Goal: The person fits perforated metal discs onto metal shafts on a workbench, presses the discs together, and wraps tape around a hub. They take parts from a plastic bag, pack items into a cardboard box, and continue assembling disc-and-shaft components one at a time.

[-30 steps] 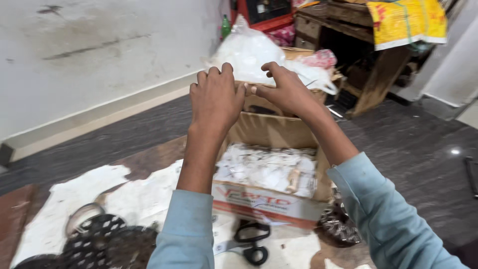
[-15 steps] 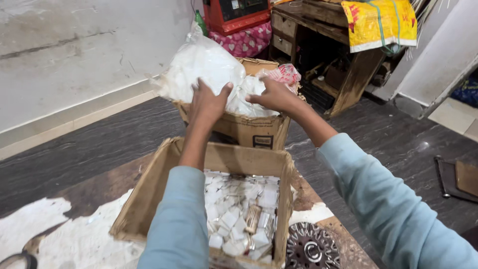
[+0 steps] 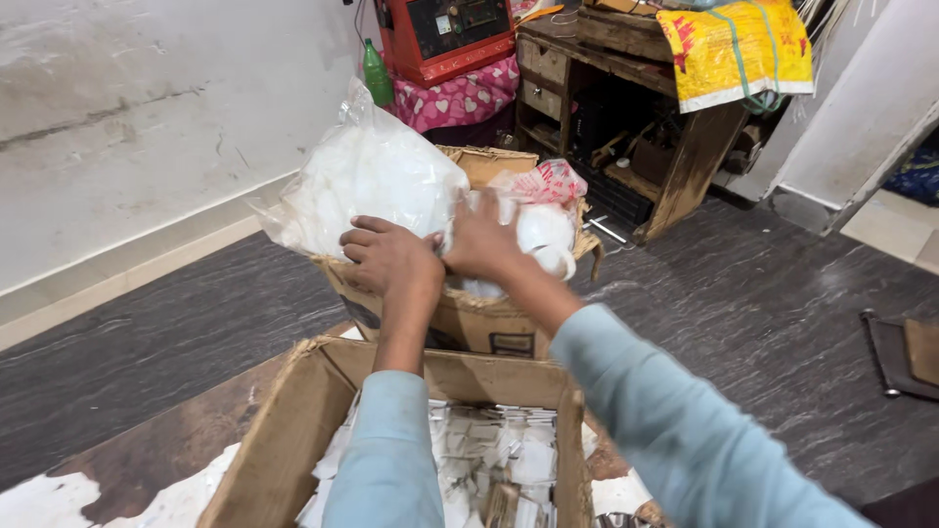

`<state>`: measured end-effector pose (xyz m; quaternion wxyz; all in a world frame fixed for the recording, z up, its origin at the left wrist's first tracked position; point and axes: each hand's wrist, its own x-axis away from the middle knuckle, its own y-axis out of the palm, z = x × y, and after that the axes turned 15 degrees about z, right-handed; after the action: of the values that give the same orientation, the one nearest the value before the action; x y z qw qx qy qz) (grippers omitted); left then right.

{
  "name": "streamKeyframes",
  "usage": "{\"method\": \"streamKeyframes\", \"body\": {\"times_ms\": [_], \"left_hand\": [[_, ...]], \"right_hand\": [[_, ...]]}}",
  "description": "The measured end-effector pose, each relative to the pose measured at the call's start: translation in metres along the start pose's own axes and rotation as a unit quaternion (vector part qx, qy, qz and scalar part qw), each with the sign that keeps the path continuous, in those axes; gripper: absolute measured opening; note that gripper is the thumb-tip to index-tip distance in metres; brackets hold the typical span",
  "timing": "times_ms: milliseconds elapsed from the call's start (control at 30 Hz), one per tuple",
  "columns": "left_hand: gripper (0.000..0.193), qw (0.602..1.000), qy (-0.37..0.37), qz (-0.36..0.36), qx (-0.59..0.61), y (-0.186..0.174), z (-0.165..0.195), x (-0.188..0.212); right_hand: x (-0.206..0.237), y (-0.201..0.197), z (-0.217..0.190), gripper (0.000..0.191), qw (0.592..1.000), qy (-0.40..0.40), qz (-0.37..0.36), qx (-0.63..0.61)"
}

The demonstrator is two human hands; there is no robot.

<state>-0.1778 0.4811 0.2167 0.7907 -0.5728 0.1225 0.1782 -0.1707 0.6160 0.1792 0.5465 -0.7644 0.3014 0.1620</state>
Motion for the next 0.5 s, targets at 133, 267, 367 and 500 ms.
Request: {"method": "streamKeyframes", "body": {"times_ms": [133, 267, 367, 500], "left_hand": [[0.104, 0.999, 0.002, 0.038, 0.012, 0.002, 0.006, 0.002], [0.100, 0.997, 0.018, 0.077, 0.023, -0.008, 0.003, 0.004], [0.106, 0.999, 0.021, 0.027, 0.036, -0.017, -0.007, 0.005], [0.119, 0.987, 0.016, 0.097, 0.125, -0.019, -0.022, 0.007]], "right_hand": [[-0.004, 0.010, -0.003, 0.097, 0.996, -0.066, 0.046, 0.035], [-0.013, -0.004, -0.009, 0.087, 0.999, -0.032, 0.020, 0.024], [-0.015, -0.013, -0.023, 0.080, 0.999, -0.027, 0.046, 0.010], [-0.015, -0.019, -0.035, 0.074, 1.000, 0.007, 0.003, -0.006]]}}
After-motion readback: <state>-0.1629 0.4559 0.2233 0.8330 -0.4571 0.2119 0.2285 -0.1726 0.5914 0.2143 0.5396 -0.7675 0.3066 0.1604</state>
